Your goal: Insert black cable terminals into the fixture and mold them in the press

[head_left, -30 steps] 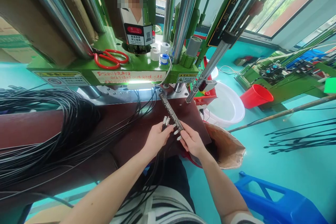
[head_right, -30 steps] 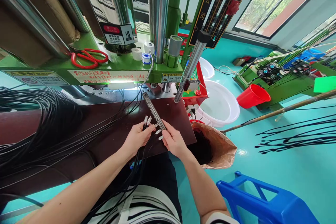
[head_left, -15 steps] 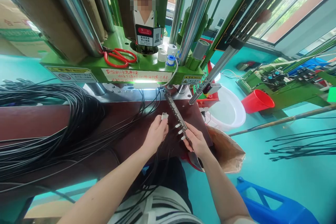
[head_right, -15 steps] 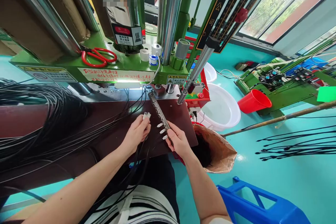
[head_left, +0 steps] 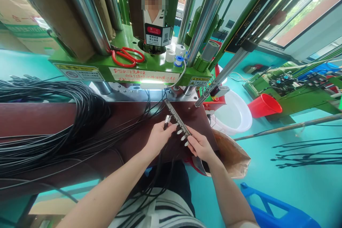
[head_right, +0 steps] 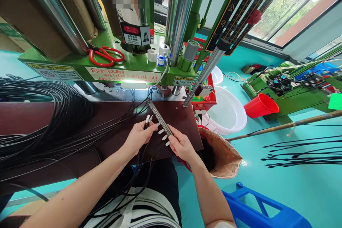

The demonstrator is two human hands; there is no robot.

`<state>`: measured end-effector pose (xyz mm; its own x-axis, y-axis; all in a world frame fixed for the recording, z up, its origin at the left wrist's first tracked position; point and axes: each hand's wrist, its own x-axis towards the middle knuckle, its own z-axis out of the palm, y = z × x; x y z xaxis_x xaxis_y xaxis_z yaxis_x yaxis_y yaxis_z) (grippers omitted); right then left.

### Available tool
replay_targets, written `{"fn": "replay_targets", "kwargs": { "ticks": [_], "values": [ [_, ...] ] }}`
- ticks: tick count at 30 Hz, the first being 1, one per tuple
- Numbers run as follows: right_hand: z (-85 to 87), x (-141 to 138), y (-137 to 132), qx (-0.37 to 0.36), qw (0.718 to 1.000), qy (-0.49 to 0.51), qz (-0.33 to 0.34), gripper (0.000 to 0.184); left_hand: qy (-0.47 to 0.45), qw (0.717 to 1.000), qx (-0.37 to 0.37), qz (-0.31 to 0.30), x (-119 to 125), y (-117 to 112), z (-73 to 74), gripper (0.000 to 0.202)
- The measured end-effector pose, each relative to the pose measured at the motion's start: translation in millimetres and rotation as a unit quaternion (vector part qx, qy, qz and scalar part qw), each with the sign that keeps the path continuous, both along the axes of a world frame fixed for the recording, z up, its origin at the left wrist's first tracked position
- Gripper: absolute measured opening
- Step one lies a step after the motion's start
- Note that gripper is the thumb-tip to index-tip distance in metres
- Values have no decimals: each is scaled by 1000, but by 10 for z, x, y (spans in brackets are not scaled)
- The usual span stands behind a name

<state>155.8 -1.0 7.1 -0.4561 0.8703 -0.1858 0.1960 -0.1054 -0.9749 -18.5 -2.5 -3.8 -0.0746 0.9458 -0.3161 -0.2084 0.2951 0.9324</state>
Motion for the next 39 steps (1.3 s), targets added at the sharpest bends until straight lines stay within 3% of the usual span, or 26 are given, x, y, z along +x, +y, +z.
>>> {"fn": "replay_targets", "kwargs": {
  "ticks": [5,10,16,24,32,39],
  "values": [
    [-17,-8,-8,3,1000,-6,2,50,28,999,29,9,-5,-3,0,29],
    [0,21,6,-29,999,32,-23,52,11,996,48,71,-20,27,34,25],
    [23,31,19,-50,998,31,-16,54,-37,999,14,-14,-73,39,40,27],
    [37,39,29,-39,999,23,12,53,-53,998,-44,-14,-105,30,87,30],
    [61,34,34,-35,999,7,23,53,-32,999,-39,-17,-118,41,99,28],
    [109,-60,-8,-16,999,-41,4,54,62,996,57,10,-112,44,17,29]
  ]
}}
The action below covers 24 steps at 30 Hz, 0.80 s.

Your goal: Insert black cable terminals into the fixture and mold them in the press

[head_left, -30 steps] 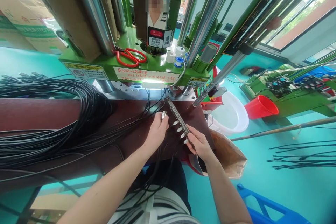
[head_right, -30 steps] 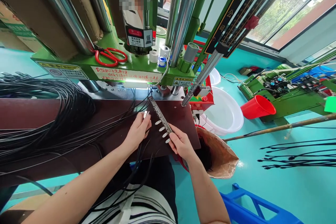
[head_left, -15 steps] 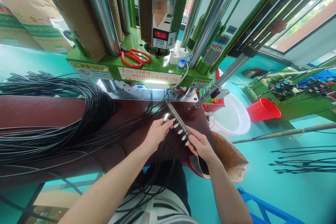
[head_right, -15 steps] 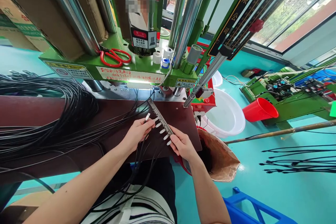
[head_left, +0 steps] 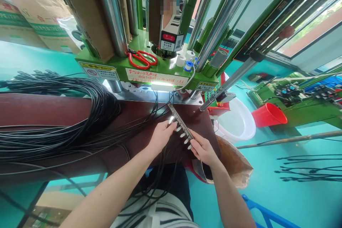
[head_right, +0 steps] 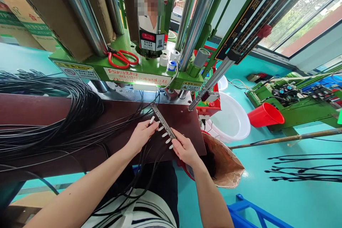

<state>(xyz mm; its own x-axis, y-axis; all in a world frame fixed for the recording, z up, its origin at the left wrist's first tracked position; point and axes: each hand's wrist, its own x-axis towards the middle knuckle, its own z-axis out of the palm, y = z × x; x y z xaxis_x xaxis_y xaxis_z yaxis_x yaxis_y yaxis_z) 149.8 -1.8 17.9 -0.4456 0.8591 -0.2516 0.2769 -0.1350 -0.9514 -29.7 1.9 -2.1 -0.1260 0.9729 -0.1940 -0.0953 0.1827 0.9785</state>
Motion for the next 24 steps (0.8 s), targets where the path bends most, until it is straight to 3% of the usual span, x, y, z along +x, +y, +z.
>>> {"fn": "replay_targets", "kwargs": {
  "ticks": [3,6,15,24],
  "values": [
    [-3,9,-5,-7,1000,13,-12,53,17,1000,19,-10,-25,17,8,31],
    [-35,51,8,-10,999,36,-7,52,-22,1000,5,-3,-69,43,8,32],
    [-142,124,63,-23,998,58,13,55,-17,997,36,-66,-118,66,-4,33],
    [-80,119,51,-16,999,28,44,56,-50,990,-53,-119,-230,75,141,33]
  ]
}}
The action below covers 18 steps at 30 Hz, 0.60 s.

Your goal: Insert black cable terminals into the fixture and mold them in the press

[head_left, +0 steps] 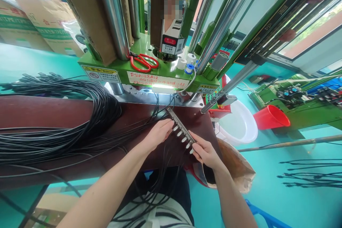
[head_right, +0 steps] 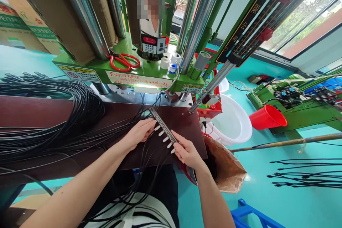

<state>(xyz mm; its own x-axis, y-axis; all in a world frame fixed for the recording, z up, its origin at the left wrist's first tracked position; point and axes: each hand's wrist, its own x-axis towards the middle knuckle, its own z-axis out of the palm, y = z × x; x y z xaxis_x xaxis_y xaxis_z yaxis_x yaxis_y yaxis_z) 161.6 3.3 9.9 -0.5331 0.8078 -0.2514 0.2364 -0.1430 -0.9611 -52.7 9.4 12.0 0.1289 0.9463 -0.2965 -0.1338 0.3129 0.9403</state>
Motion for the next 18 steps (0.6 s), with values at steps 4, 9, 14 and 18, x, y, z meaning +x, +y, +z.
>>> {"fn": "replay_targets", "kwargs": {
  "ticks": [4,9,14,18],
  "values": [
    [18,-24,-20,9,1000,-14,11,58,4,1000,-13,-8,-2,16,-23,32],
    [8,5,-7,-12,999,-19,-46,60,128,986,100,27,108,122,-103,31],
    [41,213,141,-32,996,-52,-69,51,328,925,189,23,169,140,10,25],
    [39,430,429,-18,990,-139,-31,49,453,849,270,-23,147,24,170,26]
  ]
}}
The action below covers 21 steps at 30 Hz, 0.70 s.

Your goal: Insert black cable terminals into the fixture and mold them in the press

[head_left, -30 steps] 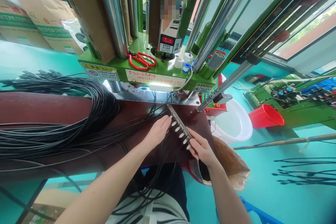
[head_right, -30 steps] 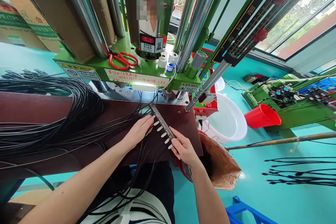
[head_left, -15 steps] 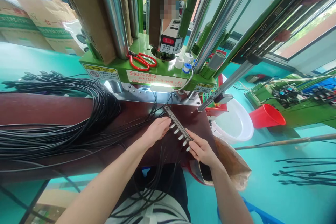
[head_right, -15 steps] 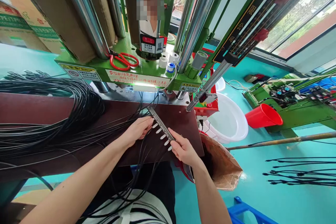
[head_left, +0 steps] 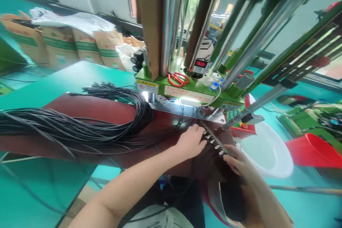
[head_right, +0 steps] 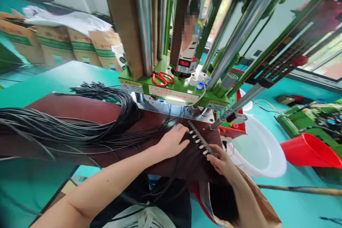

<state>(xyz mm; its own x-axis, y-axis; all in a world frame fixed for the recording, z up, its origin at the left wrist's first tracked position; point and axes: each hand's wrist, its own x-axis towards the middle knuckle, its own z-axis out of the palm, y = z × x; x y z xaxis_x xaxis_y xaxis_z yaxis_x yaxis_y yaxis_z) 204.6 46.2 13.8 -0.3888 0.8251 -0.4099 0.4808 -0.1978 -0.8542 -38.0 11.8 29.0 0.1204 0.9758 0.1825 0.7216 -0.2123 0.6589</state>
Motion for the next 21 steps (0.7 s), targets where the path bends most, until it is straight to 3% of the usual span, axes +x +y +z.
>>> {"fn": "replay_targets", "kwargs": {
  "ticks": [3,6,11,15,18,21],
  "values": [
    [-18,37,318,25,997,-61,50,57,60,997,-13,-43,-56,-61,60,20],
    [-12,-115,641,89,986,-92,106,55,89,995,2,-41,-177,-65,85,23],
    [-8,-600,1010,241,931,-106,253,33,100,994,35,34,-524,48,98,24],
    [-91,-862,1180,293,898,-126,304,34,100,989,49,99,-853,221,24,20],
    [-190,-873,1275,293,909,-111,274,36,106,983,43,146,-1062,341,-113,19],
    [-290,-792,1328,309,939,-72,130,39,108,980,26,164,-1189,406,-288,19]
  ]
}}
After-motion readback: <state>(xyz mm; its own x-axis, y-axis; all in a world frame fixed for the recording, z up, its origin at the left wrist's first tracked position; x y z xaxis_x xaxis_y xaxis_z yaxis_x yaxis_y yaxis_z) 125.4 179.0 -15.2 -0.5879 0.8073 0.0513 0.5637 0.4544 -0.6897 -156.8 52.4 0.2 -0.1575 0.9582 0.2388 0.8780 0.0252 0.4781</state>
